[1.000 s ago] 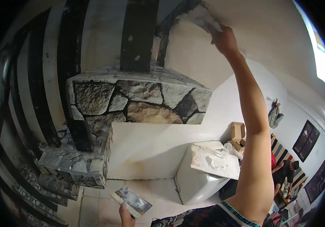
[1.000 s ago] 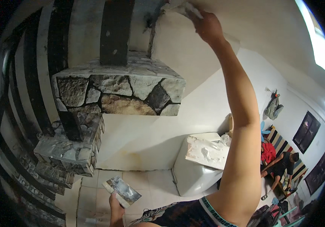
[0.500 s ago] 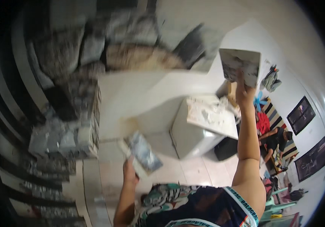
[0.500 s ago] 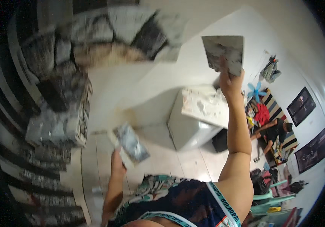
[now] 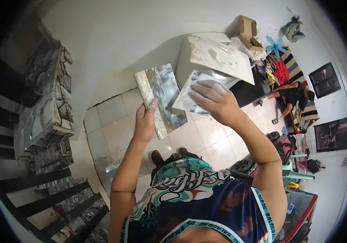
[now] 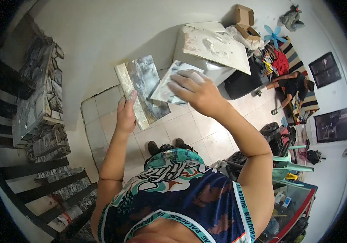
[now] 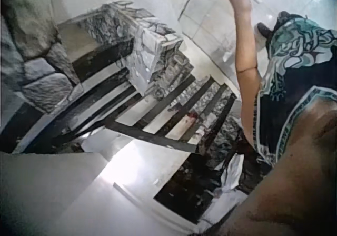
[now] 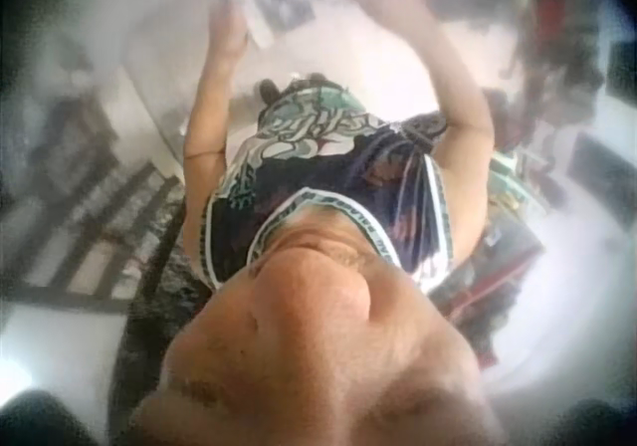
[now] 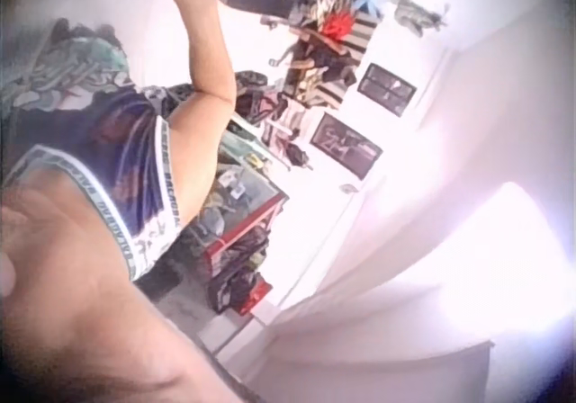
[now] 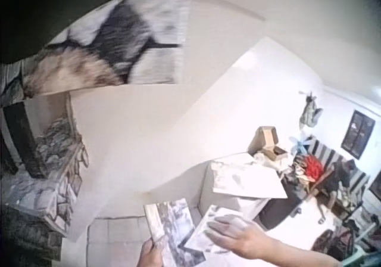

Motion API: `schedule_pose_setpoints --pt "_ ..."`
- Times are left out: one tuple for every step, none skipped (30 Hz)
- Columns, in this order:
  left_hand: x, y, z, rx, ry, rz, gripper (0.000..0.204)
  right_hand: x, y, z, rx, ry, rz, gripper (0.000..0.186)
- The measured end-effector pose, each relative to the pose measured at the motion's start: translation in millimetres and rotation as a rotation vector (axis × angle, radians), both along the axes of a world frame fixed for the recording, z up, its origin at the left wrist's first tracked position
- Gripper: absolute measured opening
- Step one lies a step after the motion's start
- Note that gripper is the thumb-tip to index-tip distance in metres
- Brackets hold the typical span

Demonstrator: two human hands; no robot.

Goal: Apply plaster to a stone-textured wall surface using a putty knife and a hawk.

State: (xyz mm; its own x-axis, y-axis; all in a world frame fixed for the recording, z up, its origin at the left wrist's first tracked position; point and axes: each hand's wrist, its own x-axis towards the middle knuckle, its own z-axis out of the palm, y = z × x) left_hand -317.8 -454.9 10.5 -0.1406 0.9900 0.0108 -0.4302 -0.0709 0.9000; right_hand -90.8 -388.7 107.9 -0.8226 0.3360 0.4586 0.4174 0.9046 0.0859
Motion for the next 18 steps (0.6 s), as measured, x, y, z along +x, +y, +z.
schedule_pose_setpoints --pt "7.2 -4.0 2.5 0.005 0.063 0.014 0.035 1.5 -2.6 0.5 0.070 0.030 0.080 0.042" --pt "16.1 -6.6 4.0 0.015 0.121 0.040 0.036 7.6 -3.4 0.5 0.077 0.035 0.079 0.042" --pt "24.7 -7.7 3.6 0.022 0.126 0.042 0.036 14.4 -4.6 -0.1 0.087 0.024 0.082 0.040" --pt "33.5 -8.1 1.3 0.041 0.136 0.024 0.037 22.3 -5.5 -1.1 0.098 0.012 0.087 0.038" --pt "39.8 -6.9 -0.5 0.061 0.152 0.006 0.038 30.4 -4.7 -5.1 0.075 0.041 0.074 0.039" --pt "46.0 -6.2 -2.8 0.066 0.164 0.009 0.038 39.5 -7.4 -5.8 0.081 0.053 0.078 0.039" --pt "52.4 -5.4 -5.4 0.063 0.196 0.030 0.038 50.1 -11.3 -6.3 0.017 0.113 0.035 0.039" --pt "58.9 -4.5 -6.2 0.057 0.228 0.058 0.038 61.7 -10.5 -7.7 -0.050 0.174 0.000 0.040" --pt "67.5 -2.9 -3.0 0.055 0.238 0.051 0.038 79.8 -5.2 -20.2 -0.144 0.295 0.009 0.041" --pt "75.8 -0.6 1.1 0.020 0.127 0.032 0.037 98.3 -4.3 -27.9 -0.148 0.305 0.002 0.041" --pt "83.9 -0.1 3.7 -0.019 0.016 0.020 0.036 110.5 -7.0 -29.2 -0.521 0.529 -0.194 0.035" --pt "91.3 0.4 7.3 -0.030 0.026 0.017 0.036 120.1 -9.7 -29.4 -0.899 0.745 -0.394 0.030" --pt "98.2 1.2 11.4 -0.088 -0.062 -0.050 0.036 128.4 -10.4 -26.0 -1.095 0.987 -0.295 0.030" --pt "108.7 2.1 15.5 -0.142 -0.151 -0.127 0.035 140.9 -1.8 -33.5 -1.217 1.084 -0.241 0.035" --pt "116.3 4.0 16.8 -0.153 -0.140 -0.136 0.035 145.0 3.9 -37.2 -1.423 1.150 -0.095 0.038" --pt "123.8 5.5 17.9 -0.126 -0.091 -0.163 0.035 145.6 7.6 -40.9 -1.622 1.210 0.065 0.041" --pt "134.7 8.4 18.7 -0.093 -0.049 -0.200 0.036 150.1 11.1 -47.8 -1.696 1.209 0.092 0.043" --pt "145.9 10.8 15.5 -0.097 -0.041 -0.216 0.036 153.7 15.0 -58.8 -1.770 1.208 0.126 0.044"
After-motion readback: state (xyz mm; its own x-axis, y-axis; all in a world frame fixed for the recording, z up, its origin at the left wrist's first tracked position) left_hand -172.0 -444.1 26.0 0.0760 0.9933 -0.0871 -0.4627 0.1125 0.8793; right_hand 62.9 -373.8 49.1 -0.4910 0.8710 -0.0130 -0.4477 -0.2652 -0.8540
